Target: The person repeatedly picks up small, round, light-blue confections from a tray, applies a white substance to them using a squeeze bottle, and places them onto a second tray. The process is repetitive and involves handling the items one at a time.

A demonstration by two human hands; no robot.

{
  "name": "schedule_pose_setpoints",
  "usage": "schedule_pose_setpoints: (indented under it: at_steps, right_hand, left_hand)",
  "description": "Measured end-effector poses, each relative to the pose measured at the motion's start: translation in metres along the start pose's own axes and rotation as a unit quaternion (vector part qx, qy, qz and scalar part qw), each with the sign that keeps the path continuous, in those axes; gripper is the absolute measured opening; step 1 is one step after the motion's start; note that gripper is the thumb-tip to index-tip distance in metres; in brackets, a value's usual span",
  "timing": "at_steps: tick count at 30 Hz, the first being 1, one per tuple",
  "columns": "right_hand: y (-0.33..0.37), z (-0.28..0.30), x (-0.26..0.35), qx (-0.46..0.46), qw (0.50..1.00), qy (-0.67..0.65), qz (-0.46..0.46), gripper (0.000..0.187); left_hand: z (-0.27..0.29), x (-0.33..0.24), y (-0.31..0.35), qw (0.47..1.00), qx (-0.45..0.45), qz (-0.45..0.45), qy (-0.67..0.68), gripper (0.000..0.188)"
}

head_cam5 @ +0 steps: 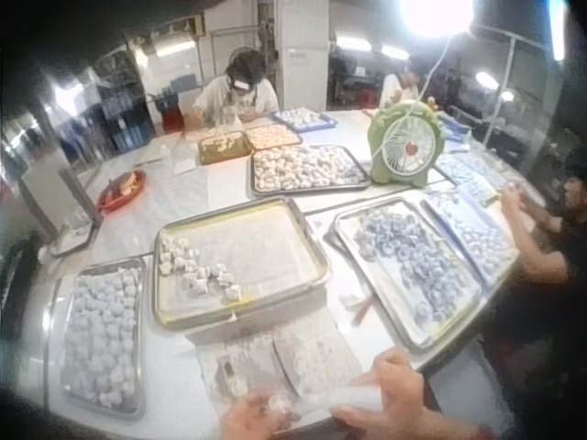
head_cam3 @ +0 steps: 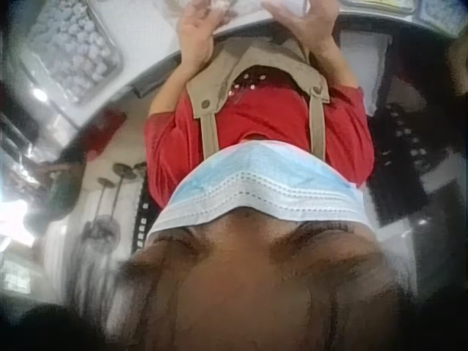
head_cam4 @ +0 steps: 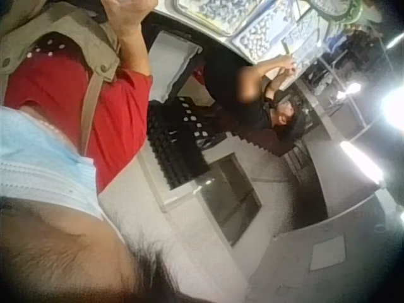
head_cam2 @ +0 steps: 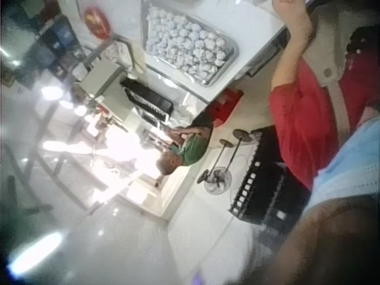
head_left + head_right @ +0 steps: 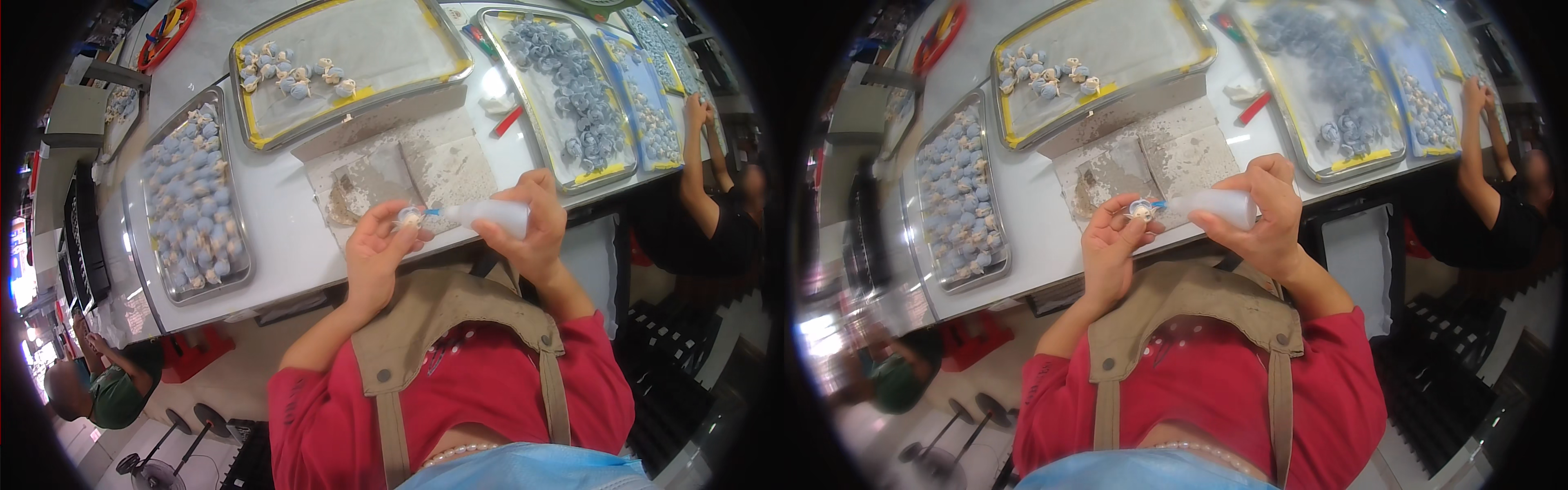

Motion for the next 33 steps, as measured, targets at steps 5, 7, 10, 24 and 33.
schedule_pose_setpoints:
  at_steps: [5,7,10,24,33]
  right_hand:
    - [0.001,-0.001,-0.003,0.004,1.000,0.000,-0.006,0.030]
    - [0.001,-0.002,-0.005,0.007,1.000,-0.012,-0.014,0.029]
    - [0.002,-0.001,-0.012,-0.013,0.998,-0.044,-0.036,0.027]
    - [-0.006,-0.033,-0.075,0.002,0.995,0.066,-0.076,0.016]
    - [-0.042,0.079,-0.156,-0.003,0.841,0.534,-0.085,0.005]
  left_hand:
    - [0.003,0.002,-0.002,1.000,0.001,-0.001,0.017,0.035]
    - [0.005,0.002,-0.002,0.999,0.001,-0.003,0.034,0.036]
    - [0.007,0.001,-0.002,0.997,0.000,0.020,0.071,0.036]
    - [-0.006,-0.020,0.007,0.986,0.155,-0.051,0.028,0.039]
    - [-0.015,-0.005,0.000,0.990,0.134,-0.004,0.039,0.039]
Point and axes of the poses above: each hand's wrist, its own y-axis away from the middle knuckle, its own z-axis out of the back of the hand, x = y × z, the point moved 7 cm from there along -y, towards the middle knuckle, and after that the axes turned 8 degrees about z, right-handed, at the moved point
